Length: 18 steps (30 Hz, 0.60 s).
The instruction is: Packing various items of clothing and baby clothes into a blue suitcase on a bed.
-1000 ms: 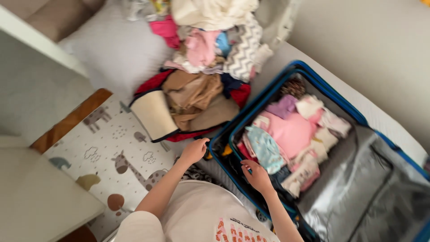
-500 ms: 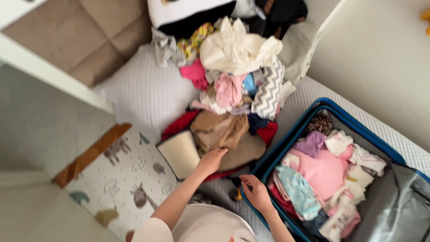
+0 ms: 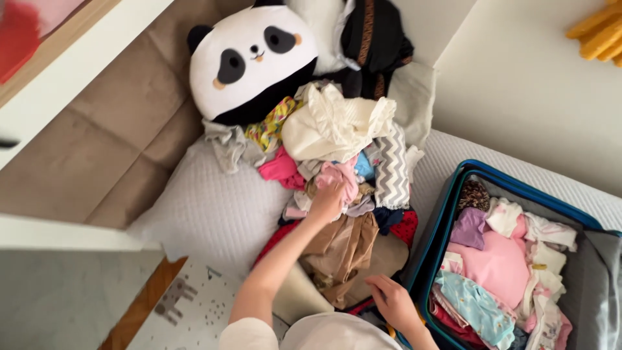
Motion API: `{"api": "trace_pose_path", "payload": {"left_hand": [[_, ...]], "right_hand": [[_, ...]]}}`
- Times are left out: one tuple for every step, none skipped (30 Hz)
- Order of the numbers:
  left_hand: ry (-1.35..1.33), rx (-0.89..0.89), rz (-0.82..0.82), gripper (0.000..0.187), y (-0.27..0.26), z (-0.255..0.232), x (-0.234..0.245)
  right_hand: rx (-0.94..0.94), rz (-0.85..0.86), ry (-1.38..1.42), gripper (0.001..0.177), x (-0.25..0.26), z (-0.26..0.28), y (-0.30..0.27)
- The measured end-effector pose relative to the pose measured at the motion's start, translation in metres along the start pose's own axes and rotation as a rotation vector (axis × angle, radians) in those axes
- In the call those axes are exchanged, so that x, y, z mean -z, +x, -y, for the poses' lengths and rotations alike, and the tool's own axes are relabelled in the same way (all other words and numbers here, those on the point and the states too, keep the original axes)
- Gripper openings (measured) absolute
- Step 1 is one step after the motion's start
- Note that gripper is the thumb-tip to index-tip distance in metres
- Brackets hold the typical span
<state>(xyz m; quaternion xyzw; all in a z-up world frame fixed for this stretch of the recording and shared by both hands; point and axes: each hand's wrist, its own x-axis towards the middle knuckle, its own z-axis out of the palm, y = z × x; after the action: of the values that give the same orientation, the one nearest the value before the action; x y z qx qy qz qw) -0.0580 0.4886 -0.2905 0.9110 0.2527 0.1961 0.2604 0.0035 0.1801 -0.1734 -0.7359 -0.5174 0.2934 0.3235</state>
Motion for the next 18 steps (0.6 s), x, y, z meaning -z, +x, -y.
{"api": "trace_pose_path", "payload": {"left_hand": [[-0.009, -0.017, 0.001, 0.05, 0.028, 0.012, -0.004], [0.099, -0.025, 0.043, 0.054, 0.056, 0.024, -0.008], [0.208, -0.037, 0.075, 0.058, 0.092, 0.034, -0.013], [0.2, -0.057, 0.066, 0.058, 0.121, 0.057, -0.028], [0.382, -0.1, 0.051, 0.057, 0.149, 0.078, -0.046], [0.563, -0.141, 0.031, 0.057, 0.178, 0.097, -0.065], [0.554, -0.159, 0.02, 0.057, 0.198, 0.107, -0.068], [0.867, -0.168, 0.17, 0.068, 0.219, 0.117, -0.072], [1.18, -0.163, 0.325, 0.081, 0.234, 0.127, -0.076], [1.173, -0.172, 0.314, 0.081, 0.24, 0.125, -0.065], [1.304, -0.22, 0.43, 0.084, 0.239, 0.127, -0.053], [1.433, -0.268, 0.547, 0.087, 0.238, 0.128, -0.041], [1.431, -0.27, 0.553, 0.087, 0.231, 0.132, -0.049], [1.242, -0.252, 0.514, 0.058, 0.224, 0.134, -0.057], [1.053, -0.227, 0.478, 0.031, 0.212, 0.137, -0.065], [1.05, -0.223, 0.489, 0.031, 0.184, 0.112, -0.045], [0.706, -0.138, 0.433, 0.017, 0.162, 0.091, -0.021], [0.364, -0.053, 0.367, 0.012, 0.139, 0.069, 0.003]], "right_hand": [[-0.007, -0.015, -0.008, 0.018, 0.001, -0.006, -0.002], [-0.019, -0.059, -0.025, 0.018, 0.001, -0.012, -0.003], [-0.024, -0.107, -0.047, 0.017, 0.005, -0.02, -0.001], [-0.025, -0.126, -0.061, 0.017, 0.004, -0.032, -0.002], [-0.076, -0.137, -0.074, 0.018, 0.004, -0.044, -0.005], [-0.126, -0.149, -0.087, 0.018, 0.004, -0.057, -0.009], [-0.13, -0.167, -0.1, 0.018, 0.001, -0.071, -0.009], [-0.18, -0.19, -0.073, 0.021, -0.002, -0.085, -0.008], [-0.23, -0.205, -0.043, 0.024, -0.004, -0.1, -0.01], [-0.233, -0.216, -0.053, 0.024, -0.001, -0.105, -0.008], [-0.249, -0.203, -0.075, 0.025, -0.001, -0.109, -0.008], [-0.265, -0.19, -0.097, 0.025, -0.001, -0.114, -0.008], [-0.27, -0.187, -0.095, 0.025, 0.001, -0.11, -0.004], [-0.294, -0.136, -0.14, 0.024, 0.003, -0.107, -0.001], [-0.318, -0.078, -0.183, 0.023, 0.005, -0.102, -0.001], [-0.322, -0.069, -0.179, 0.023, 0.004, -0.105, -0.003], [-0.275, -0.119, -0.147, 0.022, 0.003, -0.111, 0.002], [-0.229, -0.169, -0.114, 0.021, 0.001, -0.115, 0.007]]}}
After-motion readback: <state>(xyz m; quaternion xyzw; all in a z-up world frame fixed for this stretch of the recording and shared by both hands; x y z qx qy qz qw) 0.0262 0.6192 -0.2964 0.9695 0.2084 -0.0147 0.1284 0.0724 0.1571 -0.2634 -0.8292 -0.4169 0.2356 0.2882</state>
